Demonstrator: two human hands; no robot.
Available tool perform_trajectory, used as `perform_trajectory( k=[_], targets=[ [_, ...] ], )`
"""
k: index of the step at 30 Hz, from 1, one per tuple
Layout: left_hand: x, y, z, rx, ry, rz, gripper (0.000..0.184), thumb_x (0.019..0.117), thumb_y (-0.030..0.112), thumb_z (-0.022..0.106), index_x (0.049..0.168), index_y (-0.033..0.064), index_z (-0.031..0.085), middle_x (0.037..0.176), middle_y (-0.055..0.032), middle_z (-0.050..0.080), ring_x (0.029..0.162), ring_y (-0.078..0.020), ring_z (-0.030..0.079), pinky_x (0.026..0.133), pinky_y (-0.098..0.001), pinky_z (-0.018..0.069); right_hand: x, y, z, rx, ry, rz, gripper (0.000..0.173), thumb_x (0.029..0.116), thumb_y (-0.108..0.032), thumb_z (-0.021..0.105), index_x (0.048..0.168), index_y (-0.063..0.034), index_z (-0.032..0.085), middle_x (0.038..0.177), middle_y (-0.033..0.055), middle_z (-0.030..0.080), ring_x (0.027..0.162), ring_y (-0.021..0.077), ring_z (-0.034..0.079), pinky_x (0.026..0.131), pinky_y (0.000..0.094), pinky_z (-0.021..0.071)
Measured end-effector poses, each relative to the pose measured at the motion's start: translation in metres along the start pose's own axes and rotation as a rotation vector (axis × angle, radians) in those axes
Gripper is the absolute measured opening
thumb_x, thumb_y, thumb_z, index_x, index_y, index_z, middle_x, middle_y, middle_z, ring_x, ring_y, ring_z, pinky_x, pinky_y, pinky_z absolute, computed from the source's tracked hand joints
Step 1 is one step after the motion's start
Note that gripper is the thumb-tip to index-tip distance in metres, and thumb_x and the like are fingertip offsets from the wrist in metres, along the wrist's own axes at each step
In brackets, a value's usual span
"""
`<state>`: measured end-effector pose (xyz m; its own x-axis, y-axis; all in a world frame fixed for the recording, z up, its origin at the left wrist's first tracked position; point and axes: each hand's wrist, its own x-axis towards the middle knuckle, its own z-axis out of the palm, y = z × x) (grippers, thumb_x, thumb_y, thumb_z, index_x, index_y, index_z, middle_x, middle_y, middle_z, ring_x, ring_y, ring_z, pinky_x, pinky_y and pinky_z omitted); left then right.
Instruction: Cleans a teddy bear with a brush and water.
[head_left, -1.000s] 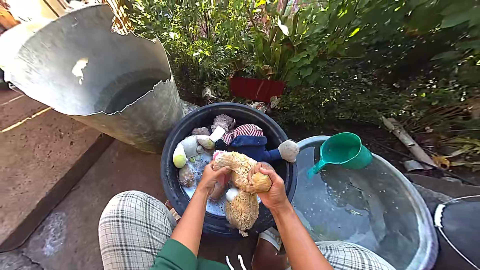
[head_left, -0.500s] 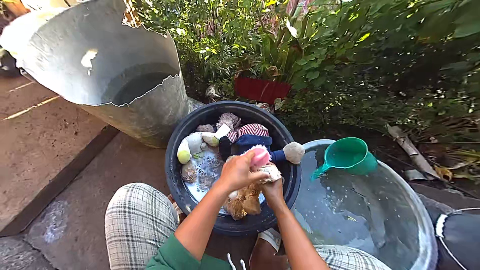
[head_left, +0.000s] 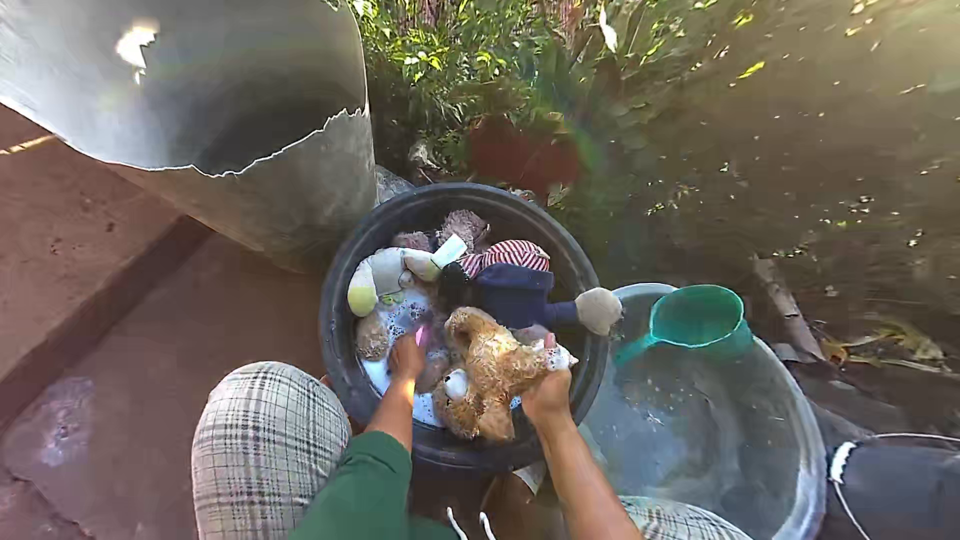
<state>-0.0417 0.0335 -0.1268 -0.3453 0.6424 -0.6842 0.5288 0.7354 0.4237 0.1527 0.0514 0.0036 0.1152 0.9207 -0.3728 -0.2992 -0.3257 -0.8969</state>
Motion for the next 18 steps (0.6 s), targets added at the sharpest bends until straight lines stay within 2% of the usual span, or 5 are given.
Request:
perform_trajectory(
  k=[4, 7, 12, 15, 18],
  targets=[
    [0.011, 0.006, 0.000, 0.044, -0.023, -0.059, 0.044, 0.0996, 0.018, 0.060, 0.142, 0.0054, 0.057, 0.139, -0.0222, 0.062, 0.131, -0.0392, 0.059, 0.106, -0.0607, 0.0460, -0.002, -0.003, -0.007, 0.167, -0.148, 0.085, 0.054, 0.1094, -0.027, 0.015, 0.090, -0.0096, 0.062, 0.084, 0.0056, 0.075, 0.082, 0.0171, 0.073, 0.073, 0.0330, 0.0605],
    [0.024, 0.003, -0.007, -0.096, -0.055, 0.021, 0.045, 0.1024, 0.027, 0.060, 0.140, 0.0016, 0.059, 0.139, -0.0261, 0.060, 0.132, -0.0424, 0.057, 0.109, -0.0630, 0.0432, 0.000, -0.004, -0.007, 0.214, -0.245, 0.111, 0.060, 0.1097, -0.032, 0.012, 0.112, -0.0020, 0.063, 0.112, 0.0107, 0.074, 0.109, 0.0218, 0.069, 0.093, 0.0384, 0.0570],
    [-0.030, 0.046, -0.039, -0.582, 0.275, 0.425, 0.039, 0.0989, 0.032, 0.067, 0.091, -0.0050, 0.075, 0.085, -0.0209, 0.072, 0.085, -0.0319, 0.071, 0.087, -0.0525, 0.0562, 0.005, -0.001, 0.007, 0.200, -0.210, 0.154, 0.060, 0.1117, -0.034, 0.012, 0.136, 0.0032, 0.052, 0.133, 0.0135, 0.064, 0.124, 0.0208, 0.061, 0.103, 0.0382, 0.0507],
    [-0.105, 0.102, -0.054, -0.993, 0.383, 0.915, 0.026, 0.0885, 0.020, 0.072, 0.069, 0.0027, 0.067, 0.062, 0.0028, 0.063, 0.058, -0.0009, 0.059, 0.058, -0.0233, 0.0534, 0.001, -0.004, 0.018, 0.223, -0.183, 0.168, 0.056, 0.1121, -0.031, 0.015, 0.129, 0.0005, 0.057, 0.120, 0.0091, 0.070, 0.113, 0.0158, 0.066, 0.096, 0.0346, 0.0539],
    [-0.126, 0.110, -0.032, -0.842, 0.334, 1.136, 0.040, 0.0873, 0.033, 0.071, 0.066, 0.0001, 0.066, 0.063, -0.0054, 0.064, 0.062, -0.0105, 0.063, 0.062, -0.0316, 0.0538, -0.002, -0.007, 0.021, 0.264, -0.205, 0.113, 0.052, 0.1117, -0.028, 0.014, 0.114, -0.0050, 0.061, 0.095, 0.0031, 0.073, 0.090, 0.0098, 0.071, 0.080, 0.0283, 0.0599]
  ],
)
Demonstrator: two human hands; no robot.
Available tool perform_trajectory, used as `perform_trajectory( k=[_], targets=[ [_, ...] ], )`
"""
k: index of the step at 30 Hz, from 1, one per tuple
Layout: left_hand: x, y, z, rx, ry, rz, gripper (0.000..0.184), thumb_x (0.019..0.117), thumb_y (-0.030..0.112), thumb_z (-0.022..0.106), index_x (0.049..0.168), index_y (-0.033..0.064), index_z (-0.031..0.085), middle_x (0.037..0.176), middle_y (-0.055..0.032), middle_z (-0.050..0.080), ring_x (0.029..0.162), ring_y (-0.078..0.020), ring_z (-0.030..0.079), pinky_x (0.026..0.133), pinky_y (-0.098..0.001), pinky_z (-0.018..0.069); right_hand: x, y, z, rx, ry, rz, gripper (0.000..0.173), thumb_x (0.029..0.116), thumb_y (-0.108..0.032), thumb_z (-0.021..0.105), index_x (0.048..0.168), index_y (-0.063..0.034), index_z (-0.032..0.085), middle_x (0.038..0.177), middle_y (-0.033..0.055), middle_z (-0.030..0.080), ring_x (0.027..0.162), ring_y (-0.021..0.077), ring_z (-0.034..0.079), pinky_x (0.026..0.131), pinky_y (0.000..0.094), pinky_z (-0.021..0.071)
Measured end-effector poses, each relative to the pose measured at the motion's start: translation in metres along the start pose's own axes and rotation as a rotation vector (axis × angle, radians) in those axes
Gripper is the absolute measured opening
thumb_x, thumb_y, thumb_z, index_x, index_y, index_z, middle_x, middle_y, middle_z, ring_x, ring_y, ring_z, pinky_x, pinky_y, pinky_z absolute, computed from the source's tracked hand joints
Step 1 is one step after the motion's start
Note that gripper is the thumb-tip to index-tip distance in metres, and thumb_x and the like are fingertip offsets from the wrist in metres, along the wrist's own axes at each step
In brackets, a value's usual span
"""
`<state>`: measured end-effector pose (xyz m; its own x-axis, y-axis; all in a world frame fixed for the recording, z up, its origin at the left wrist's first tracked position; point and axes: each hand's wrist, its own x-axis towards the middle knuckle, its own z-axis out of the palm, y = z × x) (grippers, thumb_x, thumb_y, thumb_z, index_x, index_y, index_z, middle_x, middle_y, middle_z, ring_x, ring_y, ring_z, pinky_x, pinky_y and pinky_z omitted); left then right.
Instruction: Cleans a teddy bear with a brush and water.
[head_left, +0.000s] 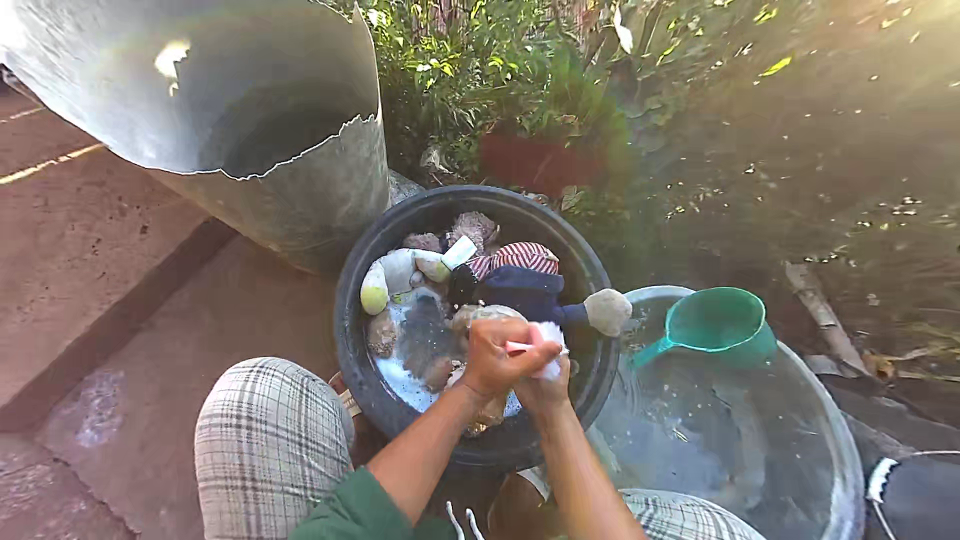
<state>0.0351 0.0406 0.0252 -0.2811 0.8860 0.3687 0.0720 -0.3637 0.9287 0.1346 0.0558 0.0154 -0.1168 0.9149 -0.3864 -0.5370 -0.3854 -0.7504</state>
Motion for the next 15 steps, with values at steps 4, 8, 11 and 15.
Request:
perform_trajectory(
  k=[4, 8, 11, 15],
  targets=[
    [-0.025, -0.079, -0.033, 0.545, -0.386, -0.614, 0.053, 0.0974, 0.050, 0.060, 0.097, 0.0002, 0.077, 0.100, -0.0212, 0.075, 0.103, -0.0374, 0.071, 0.095, -0.0611, 0.0517, 0.004, -0.010, -0.021, 0.100, 0.030, 0.077, 0.063, 0.1114, -0.039, 0.011, 0.121, -0.0009, 0.060, 0.116, 0.0098, 0.072, 0.113, 0.0197, 0.067, 0.096, 0.0380, 0.0551],
    [-0.006, -0.046, -0.021, 0.353, -0.109, -0.378, 0.039, 0.0921, 0.034, 0.071, 0.080, -0.0023, 0.076, 0.077, -0.0167, 0.073, 0.077, -0.0288, 0.072, 0.078, -0.0525, 0.0574, 0.002, -0.007, -0.025, 0.111, 0.051, 0.062, 0.064, 0.1114, -0.040, 0.010, 0.121, -0.0017, 0.060, 0.110, 0.0102, 0.073, 0.107, 0.0205, 0.069, 0.093, 0.0404, 0.0566],
    [0.000, -0.016, 0.015, 0.058, -0.089, -0.057, 0.039, 0.0877, 0.032, 0.072, 0.068, -0.0018, 0.069, 0.065, -0.0097, 0.067, 0.065, -0.0176, 0.066, 0.065, -0.0397, 0.0549, 0.000, -0.008, -0.021, 0.035, 0.018, -0.034, 0.053, 0.1109, -0.030, 0.012, 0.115, -0.0060, 0.058, 0.101, 0.0049, 0.073, 0.096, 0.0130, 0.071, 0.084, 0.0322, 0.0598],
    [-0.033, -0.091, -0.027, 0.475, -0.406, -0.591, 0.052, 0.0970, 0.049, 0.060, 0.093, -0.0005, 0.077, 0.097, -0.0208, 0.075, 0.102, -0.0364, 0.071, 0.094, -0.0605, 0.0522, 0.001, -0.011, -0.026, -0.005, 0.056, 0.012, 0.057, 0.1119, -0.034, 0.013, 0.120, -0.0016, 0.060, 0.113, 0.0076, 0.073, 0.110, 0.0176, 0.069, 0.095, 0.0357, 0.0563]
  ],
)
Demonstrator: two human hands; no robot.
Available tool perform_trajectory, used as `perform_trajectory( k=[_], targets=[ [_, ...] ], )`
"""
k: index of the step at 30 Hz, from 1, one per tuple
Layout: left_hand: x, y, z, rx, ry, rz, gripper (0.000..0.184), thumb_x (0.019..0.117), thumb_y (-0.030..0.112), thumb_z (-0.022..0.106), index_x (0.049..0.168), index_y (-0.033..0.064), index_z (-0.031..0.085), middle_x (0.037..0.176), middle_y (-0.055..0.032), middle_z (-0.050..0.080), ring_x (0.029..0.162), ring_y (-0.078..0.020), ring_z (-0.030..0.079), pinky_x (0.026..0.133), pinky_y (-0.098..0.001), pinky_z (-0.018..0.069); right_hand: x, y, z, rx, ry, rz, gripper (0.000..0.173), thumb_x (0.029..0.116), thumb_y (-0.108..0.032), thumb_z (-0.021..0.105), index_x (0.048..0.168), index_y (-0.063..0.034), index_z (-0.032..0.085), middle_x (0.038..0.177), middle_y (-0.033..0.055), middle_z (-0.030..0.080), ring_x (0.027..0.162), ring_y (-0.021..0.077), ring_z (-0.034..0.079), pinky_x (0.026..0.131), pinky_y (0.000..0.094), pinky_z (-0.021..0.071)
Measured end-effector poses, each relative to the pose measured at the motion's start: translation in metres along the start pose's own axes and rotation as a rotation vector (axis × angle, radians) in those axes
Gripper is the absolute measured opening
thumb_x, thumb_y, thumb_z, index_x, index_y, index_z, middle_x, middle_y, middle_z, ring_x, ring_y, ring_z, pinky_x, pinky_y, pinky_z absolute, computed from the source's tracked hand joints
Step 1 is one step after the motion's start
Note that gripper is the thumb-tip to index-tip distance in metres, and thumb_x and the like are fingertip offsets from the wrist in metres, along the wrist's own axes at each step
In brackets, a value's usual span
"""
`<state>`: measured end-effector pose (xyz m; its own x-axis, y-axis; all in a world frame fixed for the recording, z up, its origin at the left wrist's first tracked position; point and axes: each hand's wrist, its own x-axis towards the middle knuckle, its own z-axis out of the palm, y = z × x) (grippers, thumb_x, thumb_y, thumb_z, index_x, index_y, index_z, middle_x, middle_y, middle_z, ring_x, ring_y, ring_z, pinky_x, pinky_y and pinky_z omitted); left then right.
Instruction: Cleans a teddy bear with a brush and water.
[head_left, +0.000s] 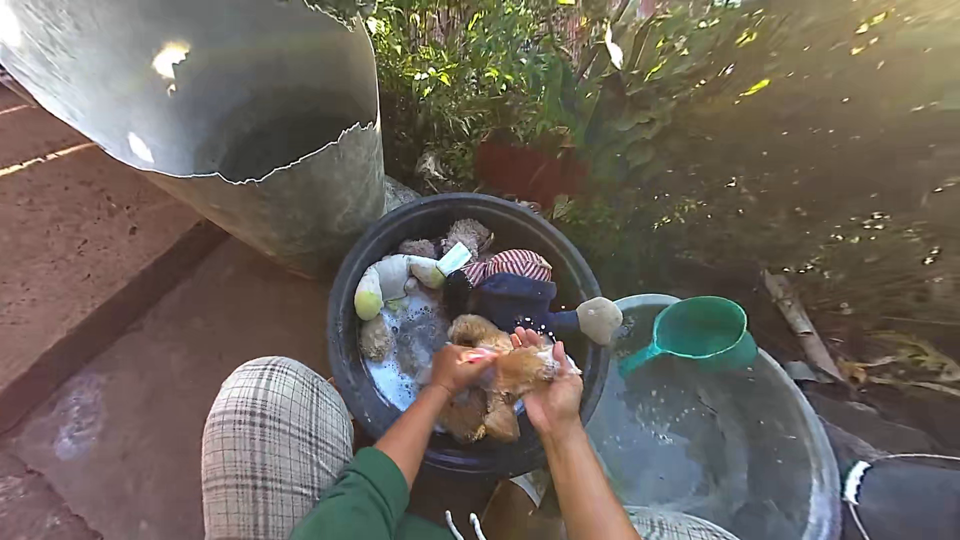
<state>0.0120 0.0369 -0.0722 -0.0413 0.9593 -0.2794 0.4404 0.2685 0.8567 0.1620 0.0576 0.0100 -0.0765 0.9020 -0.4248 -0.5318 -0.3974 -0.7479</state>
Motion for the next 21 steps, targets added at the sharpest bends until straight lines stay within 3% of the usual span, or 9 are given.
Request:
perform_trajectory(
  k=[2, 3, 5, 6, 8, 12, 15, 18, 21],
  targets=[
    [0.007, 0.005, -0.014, 0.032, -0.002, -0.100, 0.050, 0.0989, 0.047, 0.059, 0.100, -0.0001, 0.076, 0.104, -0.0219, 0.074, 0.108, -0.0382, 0.069, 0.097, -0.0620, 0.0499, 0.001, 0.000, -0.002, 0.004, -0.002, 0.007, 0.059, 0.1121, -0.035, 0.013, 0.123, -0.0001, 0.059, 0.113, 0.0090, 0.073, 0.111, 0.0193, 0.069, 0.097, 0.0371, 0.0556],
    [0.002, 0.023, -0.016, -0.037, 0.088, -0.027, 0.047, 0.0977, 0.042, 0.063, 0.095, -0.0023, 0.077, 0.095, -0.0224, 0.074, 0.099, -0.0374, 0.072, 0.093, -0.0599, 0.0528, -0.001, 0.002, -0.004, -0.007, -0.006, 0.006, 0.058, 0.1121, -0.035, 0.013, 0.124, -0.0003, 0.058, 0.112, 0.0088, 0.073, 0.109, 0.0188, 0.069, 0.097, 0.0373, 0.0558],
    [-0.009, 0.069, -0.014, -0.312, 0.308, 0.303, 0.034, 0.0897, 0.028, 0.073, 0.076, -0.0036, 0.074, 0.071, -0.0140, 0.071, 0.070, -0.0220, 0.069, 0.071, -0.0442, 0.0575, -0.005, 0.005, -0.003, -0.054, 0.009, -0.030, 0.051, 0.1119, -0.031, 0.016, 0.121, -0.0038, 0.059, 0.104, 0.0052, 0.073, 0.100, 0.0142, 0.070, 0.089, 0.0355, 0.0587],
    [-0.011, 0.094, -0.012, -0.451, 0.350, 0.489, 0.033, 0.0870, 0.024, 0.074, 0.069, -0.0025, 0.070, 0.064, -0.0083, 0.066, 0.063, -0.0134, 0.064, 0.064, -0.0344, 0.0547, -0.007, 0.006, 0.000, -0.085, 0.016, -0.058, 0.045, 0.1114, -0.028, 0.018, 0.116, -0.0079, 0.058, 0.097, 0.0014, 0.072, 0.093, 0.0102, 0.070, 0.084, 0.0322, 0.0598],
    [-0.016, 0.103, -0.001, -0.520, 0.310, 0.643, 0.040, 0.0888, 0.029, 0.070, 0.064, -0.0015, 0.065, 0.063, -0.0071, 0.063, 0.063, -0.0127, 0.062, 0.063, -0.0327, 0.0523, -0.012, 0.006, 0.002, -0.133, 0.010, -0.086, 0.039, 0.1085, -0.021, 0.018, 0.112, -0.0104, 0.056, 0.093, -0.0025, 0.070, 0.089, 0.0057, 0.068, 0.081, 0.0268, 0.0586],
    [0.003, 0.009, 0.005, -0.123, 0.025, 0.031, 0.053, 0.0970, 0.047, 0.062, 0.086, -0.0034, 0.074, 0.087, -0.0203, 0.073, 0.090, -0.0349, 0.071, 0.088, -0.0589, 0.0539, -0.002, 0.006, -0.007, -0.183, -0.082, -0.011, 0.053, 0.1124, -0.028, 0.018, 0.130, 0.0037, 0.057, 0.124, 0.0114, 0.069, 0.116, 0.0160, 0.066, 0.099, 0.0333, 0.0536],
    [0.015, 0.012, -0.027, -0.184, 0.042, -0.121, 0.048, 0.0997, 0.039, 0.064, 0.088, -0.0068, 0.073, 0.088, -0.0218, 0.072, 0.090, -0.0345, 0.071, 0.089, -0.0573, 0.0546, -0.001, 0.016, -0.012, -0.380, -0.113, -0.144, 0.030, 0.1031, -0.013, 0.047, 0.122, 0.0070, 0.059, 0.118, 0.0144, 0.070, 0.112, 0.0185, 0.067, 0.099, 0.0355, 0.0550],
    [0.006, 0.064, -0.056, -0.375, 0.175, 0.287, 0.039, 0.0941, 0.027, 0.068, 0.065, 0.0015, 0.061, 0.059, -0.0009, 0.056, 0.055, -0.0072, 0.054, 0.057, -0.0301, 0.0484, -0.007, 0.020, -0.006, -0.502, -0.006, -0.192, 0.043, 0.0782, 0.001, 0.076, 0.115, 0.0028, 0.053, 0.099, 0.0046, 0.066, 0.092, 0.0077, 0.067, 0.084, 0.0257, 0.0590],
    [-0.018, 0.123, -0.053, -0.412, 0.091, 0.790, 0.039, 0.0867, 0.027, 0.073, 0.062, -0.0019, 0.064, 0.061, -0.0052, 0.062, 0.061, -0.0085, 0.060, 0.059, -0.0284, 0.0499, -0.008, 0.027, -0.022, -0.627, -0.072, -0.160, 0.058, 0.0740, -0.001, 0.078, 0.124, 0.0080, 0.050, 0.105, 0.0056, 0.066, 0.096, 0.0036, 0.065, 0.085, 0.0231, 0.0570]
  ],
)
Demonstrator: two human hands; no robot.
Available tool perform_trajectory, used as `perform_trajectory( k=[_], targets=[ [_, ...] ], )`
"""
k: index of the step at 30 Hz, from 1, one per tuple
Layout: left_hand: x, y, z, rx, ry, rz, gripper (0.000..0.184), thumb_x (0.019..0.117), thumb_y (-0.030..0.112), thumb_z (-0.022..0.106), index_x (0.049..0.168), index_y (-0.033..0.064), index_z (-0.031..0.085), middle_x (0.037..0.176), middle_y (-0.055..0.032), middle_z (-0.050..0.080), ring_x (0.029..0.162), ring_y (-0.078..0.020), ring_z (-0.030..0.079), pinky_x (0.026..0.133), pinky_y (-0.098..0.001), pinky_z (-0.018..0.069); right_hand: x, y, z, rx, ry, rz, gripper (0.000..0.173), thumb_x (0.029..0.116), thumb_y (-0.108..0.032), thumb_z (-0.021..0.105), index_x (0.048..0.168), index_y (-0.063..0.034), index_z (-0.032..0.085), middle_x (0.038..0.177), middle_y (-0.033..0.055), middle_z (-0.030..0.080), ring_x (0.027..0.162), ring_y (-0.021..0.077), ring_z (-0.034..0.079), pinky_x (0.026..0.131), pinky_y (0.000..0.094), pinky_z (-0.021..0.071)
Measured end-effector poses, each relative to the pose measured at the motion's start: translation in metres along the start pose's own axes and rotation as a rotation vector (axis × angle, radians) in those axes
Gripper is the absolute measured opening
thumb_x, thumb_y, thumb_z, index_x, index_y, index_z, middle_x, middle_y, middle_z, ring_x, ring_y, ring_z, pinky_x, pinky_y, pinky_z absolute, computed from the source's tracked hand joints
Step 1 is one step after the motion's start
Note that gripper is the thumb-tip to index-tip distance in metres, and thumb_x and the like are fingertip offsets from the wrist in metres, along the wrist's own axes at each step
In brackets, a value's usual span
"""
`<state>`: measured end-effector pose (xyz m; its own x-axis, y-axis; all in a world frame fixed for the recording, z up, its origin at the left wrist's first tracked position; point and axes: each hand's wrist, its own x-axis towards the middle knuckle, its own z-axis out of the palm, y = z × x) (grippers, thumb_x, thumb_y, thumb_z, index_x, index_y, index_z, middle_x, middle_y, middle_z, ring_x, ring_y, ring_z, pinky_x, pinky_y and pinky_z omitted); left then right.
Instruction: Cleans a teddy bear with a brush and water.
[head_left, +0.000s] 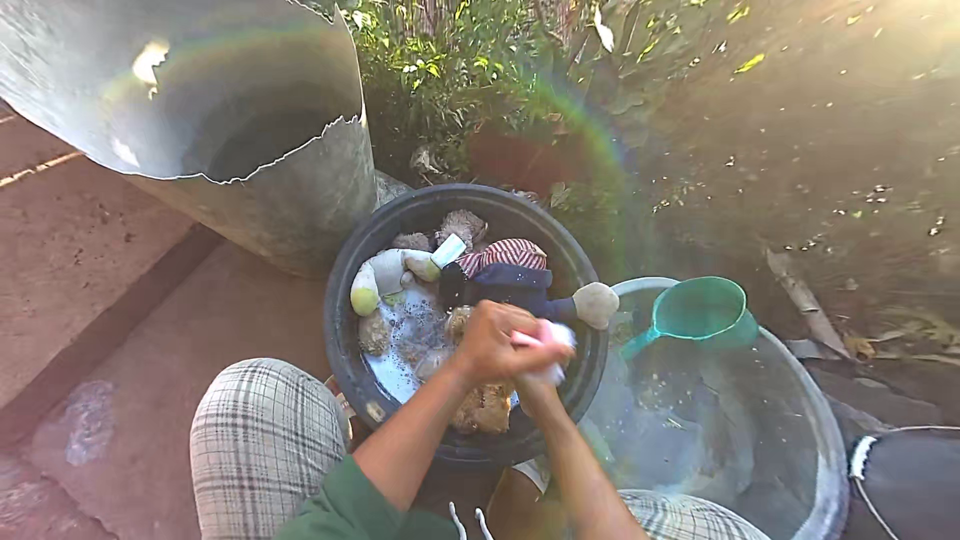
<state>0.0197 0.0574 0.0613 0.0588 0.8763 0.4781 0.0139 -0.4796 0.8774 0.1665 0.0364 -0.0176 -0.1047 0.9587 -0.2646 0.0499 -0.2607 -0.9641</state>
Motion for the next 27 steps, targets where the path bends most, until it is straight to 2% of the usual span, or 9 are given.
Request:
perform_trajectory(
  k=[2, 5, 7, 11, 13, 17, 20, 23, 27],
  targets=[
    [-0.014, -0.007, 0.015, 0.148, -0.111, 0.066, 0.048, 0.0892, 0.038, 0.070, 0.061, -0.0003, 0.062, 0.060, -0.0100, 0.062, 0.060, -0.0188, 0.062, 0.058, -0.0380, 0.0495, -0.006, 0.005, -0.007, -0.123, -0.078, -0.027, 0.041, 0.0856, -0.009, 0.071, 0.121, 0.0059, 0.057, 0.104, 0.0030, 0.066, 0.097, 0.0012, 0.062, 0.089, 0.0236, 0.0523],
    [-0.044, -0.057, -0.013, 0.453, -0.305, -0.469, 0.057, 0.0948, 0.050, 0.062, 0.081, -0.0052, 0.073, 0.083, -0.0224, 0.072, 0.088, -0.0379, 0.071, 0.085, -0.0597, 0.0539, -0.005, -0.014, -0.005, -0.158, -0.073, -0.063, 0.062, 0.0753, 0.001, 0.074, 0.131, 0.0113, 0.048, 0.116, 0.0115, 0.064, 0.106, 0.0065, 0.063, 0.094, 0.0239, 0.0541],
    [-0.043, -0.067, -0.029, 0.456, -0.242, -0.658, 0.058, 0.0951, 0.051, 0.062, 0.087, -0.0054, 0.073, 0.089, -0.0233, 0.072, 0.095, -0.0387, 0.070, 0.091, -0.0616, 0.0509, -0.005, -0.028, -0.003, -0.142, -0.106, -0.022, 0.069, 0.0730, 0.008, 0.074, 0.136, 0.0095, 0.045, 0.120, 0.0122, 0.062, 0.108, 0.0067, 0.063, 0.093, 0.0223, 0.0545],
    [-0.011, -0.009, -0.008, 0.077, 0.075, -0.067, 0.043, 0.0885, 0.032, 0.071, 0.062, -0.0011, 0.064, 0.060, -0.0047, 0.060, 0.058, -0.0083, 0.058, 0.057, -0.0283, 0.0495, -0.008, -0.033, -0.008, -0.173, -0.287, 0.074, 0.072, 0.0830, 0.005, 0.070, 0.147, 0.0048, 0.037, 0.131, 0.0114, 0.059, 0.114, 0.0064, 0.062, 0.097, 0.0236, 0.0539],
    [-0.007, -0.002, 0.006, 0.014, 0.029, 0.049, 0.048, 0.0897, 0.035, 0.069, 0.058, 0.0008, 0.059, 0.057, -0.0042, 0.058, 0.058, -0.0090, 0.057, 0.056, -0.0285, 0.0474, -0.010, -0.032, -0.009, -0.200, -0.297, 0.067, 0.053, 0.0865, 0.000, 0.068, 0.136, 0.0046, 0.048, 0.117, 0.0058, 0.064, 0.105, 0.0017, 0.062, 0.092, 0.0214, 0.0538],
    [-0.052, -0.073, -0.012, 0.310, -0.124, -0.552, 0.049, 0.0943, 0.042, 0.065, 0.081, -0.0049, 0.074, 0.081, -0.0194, 0.072, 0.083, -0.0325, 0.071, 0.084, -0.0574, 0.0545, -0.002, -0.031, -0.013, -0.107, -0.360, 0.028, 0.040, 0.0973, 0.005, 0.049, 0.137, 0.0091, 0.048, 0.127, 0.0138, 0.064, 0.113, 0.0121, 0.065, 0.100, 0.0300, 0.0546],
    [-0.071, -0.108, -0.021, 0.122, 0.121, -0.851, 0.044, 0.1004, 0.033, 0.064, 0.075, -0.0026, 0.067, 0.071, -0.0096, 0.064, 0.071, -0.0183, 0.063, 0.077, -0.0426, 0.0536, 0.007, -0.017, -0.015, -0.248, -0.364, 0.021, 0.035, 0.1000, 0.002, 0.042, 0.130, 0.0070, 0.059, 0.131, 0.0170, 0.064, 0.117, 0.0195, 0.065, 0.097, 0.0346, 0.0561],
    [-0.072, -0.115, -0.021, 0.000, 0.321, -0.971, 0.045, 0.1040, 0.032, 0.061, 0.081, -0.0059, 0.068, 0.073, -0.0123, 0.065, 0.071, -0.0192, 0.064, 0.076, -0.0421, 0.0554, 0.010, -0.002, -0.010, -0.649, -0.452, -0.046, 0.043, 0.0944, -0.008, 0.062, 0.136, 0.0020, 0.059, 0.138, 0.0206, 0.060, 0.128, 0.0302, 0.058, 0.108, 0.0451, 0.0462],
    [-0.076, -0.128, -0.037, -0.066, 0.623, -1.139, 0.042, 0.1073, 0.033, 0.056, 0.103, -0.0075, 0.067, 0.082, -0.0149, 0.064, 0.071, -0.0209, 0.061, 0.070, -0.0392, 0.0539, 0.009, 0.004, 0.000, -1.053, -0.662, -0.027, 0.077, 0.0755, -0.031, 0.084, 0.146, -0.0153, 0.056, 0.161, 0.0127, 0.038, 0.151, 0.0377, 0.027, 0.115, 0.0698, 0.0193]
  ],
)
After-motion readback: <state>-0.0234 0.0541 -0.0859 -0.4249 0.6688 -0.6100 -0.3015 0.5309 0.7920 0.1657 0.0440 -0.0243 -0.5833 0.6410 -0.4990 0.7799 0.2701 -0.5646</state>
